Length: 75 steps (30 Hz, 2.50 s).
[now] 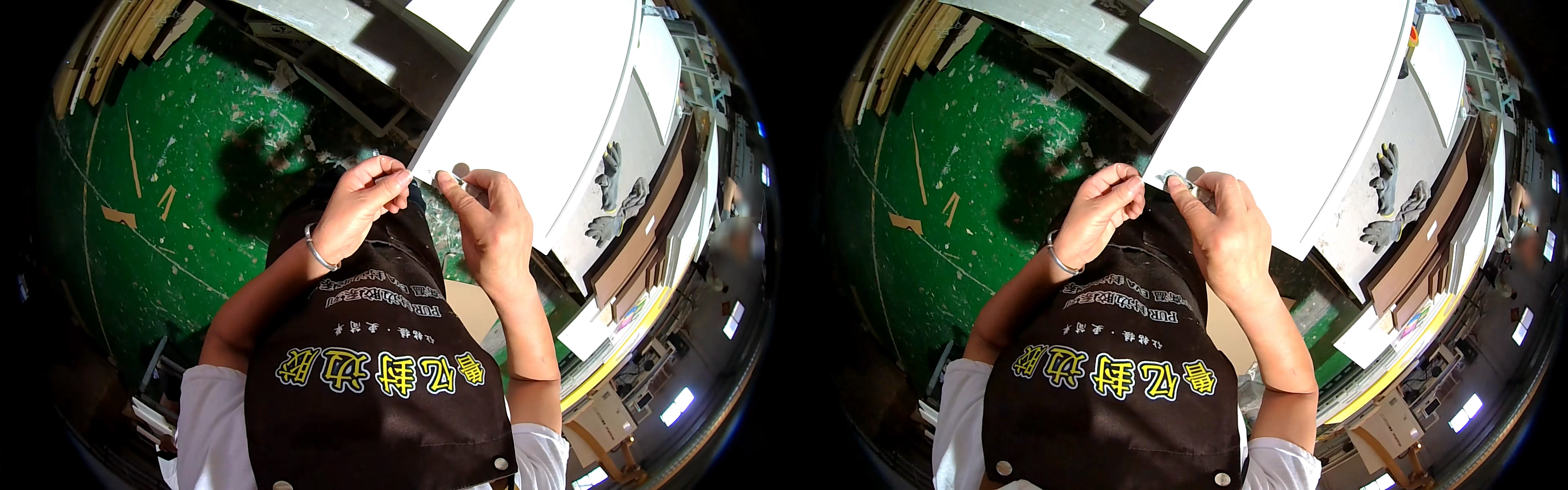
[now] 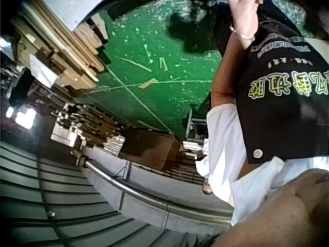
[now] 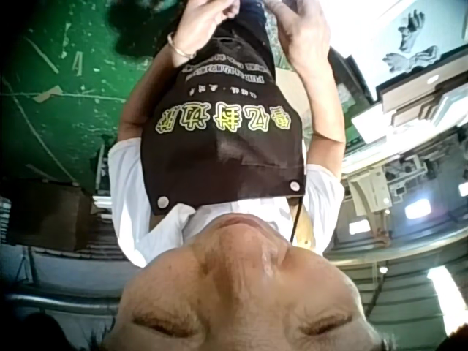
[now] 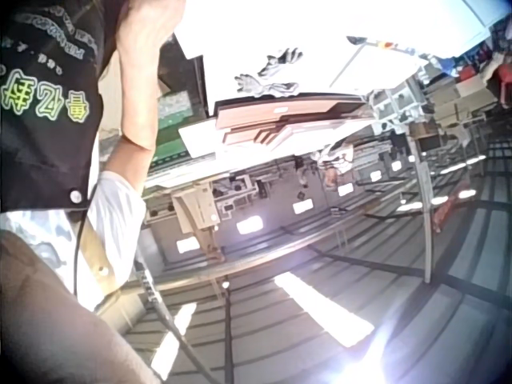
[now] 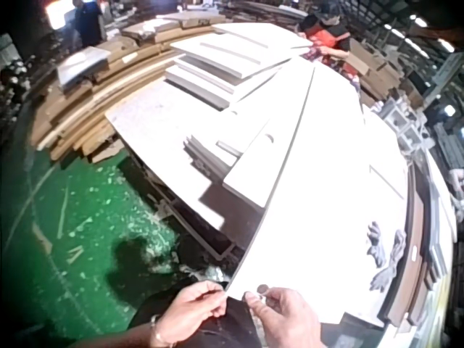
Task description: The person uses a small metal blade to scrape and trim the edges of white rectangular boards. They hold the boards with both hands, carefully running the blade along the seams to remove excess material, then place the boards onto a stack on the workbench.
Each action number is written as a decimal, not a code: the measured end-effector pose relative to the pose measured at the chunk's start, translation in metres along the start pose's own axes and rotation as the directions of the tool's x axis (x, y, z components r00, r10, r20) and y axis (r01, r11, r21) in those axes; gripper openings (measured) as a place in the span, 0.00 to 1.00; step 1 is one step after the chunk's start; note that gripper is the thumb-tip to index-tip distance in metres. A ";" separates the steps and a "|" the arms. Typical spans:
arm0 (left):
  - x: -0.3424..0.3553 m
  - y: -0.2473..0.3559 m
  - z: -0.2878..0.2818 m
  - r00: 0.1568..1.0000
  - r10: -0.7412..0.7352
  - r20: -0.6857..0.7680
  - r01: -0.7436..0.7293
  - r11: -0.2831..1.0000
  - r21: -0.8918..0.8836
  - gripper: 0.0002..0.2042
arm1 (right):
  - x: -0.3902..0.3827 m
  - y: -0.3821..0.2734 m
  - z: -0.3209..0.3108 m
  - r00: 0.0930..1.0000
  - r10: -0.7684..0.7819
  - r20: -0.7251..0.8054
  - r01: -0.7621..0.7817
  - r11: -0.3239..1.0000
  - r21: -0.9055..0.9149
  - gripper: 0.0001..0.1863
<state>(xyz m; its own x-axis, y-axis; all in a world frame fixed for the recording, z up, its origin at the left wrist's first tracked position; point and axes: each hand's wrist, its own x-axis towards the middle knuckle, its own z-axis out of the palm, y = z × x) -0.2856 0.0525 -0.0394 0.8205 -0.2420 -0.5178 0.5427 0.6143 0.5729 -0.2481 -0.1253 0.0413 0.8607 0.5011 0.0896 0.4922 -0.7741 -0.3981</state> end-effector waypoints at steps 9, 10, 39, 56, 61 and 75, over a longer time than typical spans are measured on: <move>-0.001 -0.001 0.000 1.000 0.012 -0.009 -0.012 1.000 -0.020 0.05 | -0.002 0.004 -0.008 0.990 0.124 0.062 -0.136 0.960 0.244 0.17; -0.001 -0.002 0.000 1.000 0.011 -0.011 -0.011 1.000 -0.024 0.05 | -0.004 0.003 -0.007 0.989 0.138 0.059 -0.149 0.957 0.247 0.17; -0.003 -0.004 -0.002 1.000 -0.010 -0.019 0.009 0.998 -0.062 0.06 | -0.006 -0.007 0.002 0.993 0.113 0.016 -0.114 0.985 0.130 0.22; -0.004 -0.008 -0.007 0.999 -0.016 -0.035 0.012 0.995 -0.101 0.08 | -0.008 -0.007 0.002 0.991 0.119 0.059 -0.125 0.983 0.133 0.21; -0.005 -0.008 -0.011 0.999 -0.018 -0.035 0.014 0.992 -0.125 0.07 | -0.012 -0.008 0.009 0.987 0.163 0.010 -0.162 0.966 0.202 0.20; -0.006 -0.010 -0.015 0.999 -0.028 -0.038 0.022 0.990 -0.139 0.07 | -0.005 -0.011 0.000 0.999 0.041 0.033 -0.041 0.999 0.004 0.22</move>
<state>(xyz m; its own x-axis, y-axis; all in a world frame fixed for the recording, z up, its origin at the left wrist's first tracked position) -0.2986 0.0595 -0.0516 0.7978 -0.2303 -0.5572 0.5306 0.7071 0.4674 -0.2577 -0.1187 0.0450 0.8753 0.4816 0.0433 0.4560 -0.7924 -0.4053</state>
